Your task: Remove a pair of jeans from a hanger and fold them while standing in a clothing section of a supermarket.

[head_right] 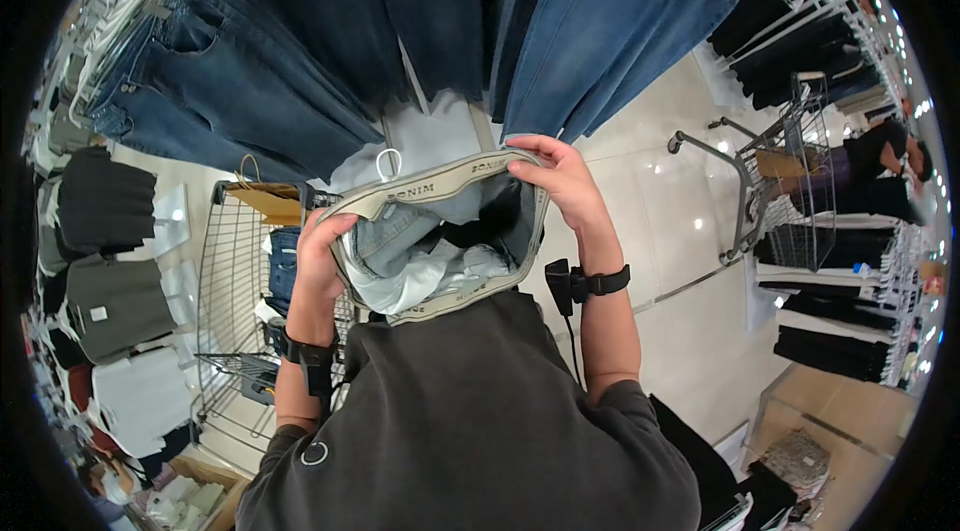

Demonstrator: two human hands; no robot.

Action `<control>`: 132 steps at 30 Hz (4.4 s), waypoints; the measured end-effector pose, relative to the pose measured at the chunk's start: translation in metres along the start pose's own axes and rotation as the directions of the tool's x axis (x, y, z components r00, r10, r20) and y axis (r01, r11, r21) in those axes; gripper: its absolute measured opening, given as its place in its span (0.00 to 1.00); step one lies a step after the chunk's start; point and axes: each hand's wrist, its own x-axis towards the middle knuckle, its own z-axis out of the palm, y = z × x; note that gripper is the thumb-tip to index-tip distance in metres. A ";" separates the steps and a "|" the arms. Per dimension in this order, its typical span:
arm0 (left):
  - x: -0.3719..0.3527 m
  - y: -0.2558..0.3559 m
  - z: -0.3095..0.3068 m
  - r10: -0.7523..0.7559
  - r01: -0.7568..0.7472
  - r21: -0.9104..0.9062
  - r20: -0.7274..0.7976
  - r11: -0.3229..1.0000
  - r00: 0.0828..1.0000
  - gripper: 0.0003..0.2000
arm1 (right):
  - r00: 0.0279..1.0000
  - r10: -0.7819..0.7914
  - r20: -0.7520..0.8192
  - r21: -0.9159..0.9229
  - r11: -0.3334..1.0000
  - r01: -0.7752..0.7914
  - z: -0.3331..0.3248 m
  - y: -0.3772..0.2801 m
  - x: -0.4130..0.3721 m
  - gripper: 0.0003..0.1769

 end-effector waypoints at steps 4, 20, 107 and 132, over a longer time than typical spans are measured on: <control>-0.001 0.011 0.017 0.099 -0.103 -0.051 -0.072 0.993 0.992 0.14 | 0.978 -0.026 -0.206 -0.321 0.946 -0.043 0.018 0.031 -0.002 0.29; 0.004 0.013 0.013 0.327 -0.336 -0.002 -0.232 0.942 0.916 0.11 | 0.960 0.245 -0.138 -0.283 0.919 -0.275 0.030 0.101 -0.041 0.25; -0.003 0.007 -0.028 0.263 -0.241 0.116 -0.235 0.964 0.936 0.21 | 0.975 -0.007 0.220 0.900 0.386 -0.200 0.014 0.067 -0.038 0.36; -0.010 -0.004 -0.048 0.229 -0.214 0.080 -0.310 0.973 0.923 0.18 | 0.888 -0.337 0.311 0.916 0.354 -0.187 0.016 0.083 -0.036 0.38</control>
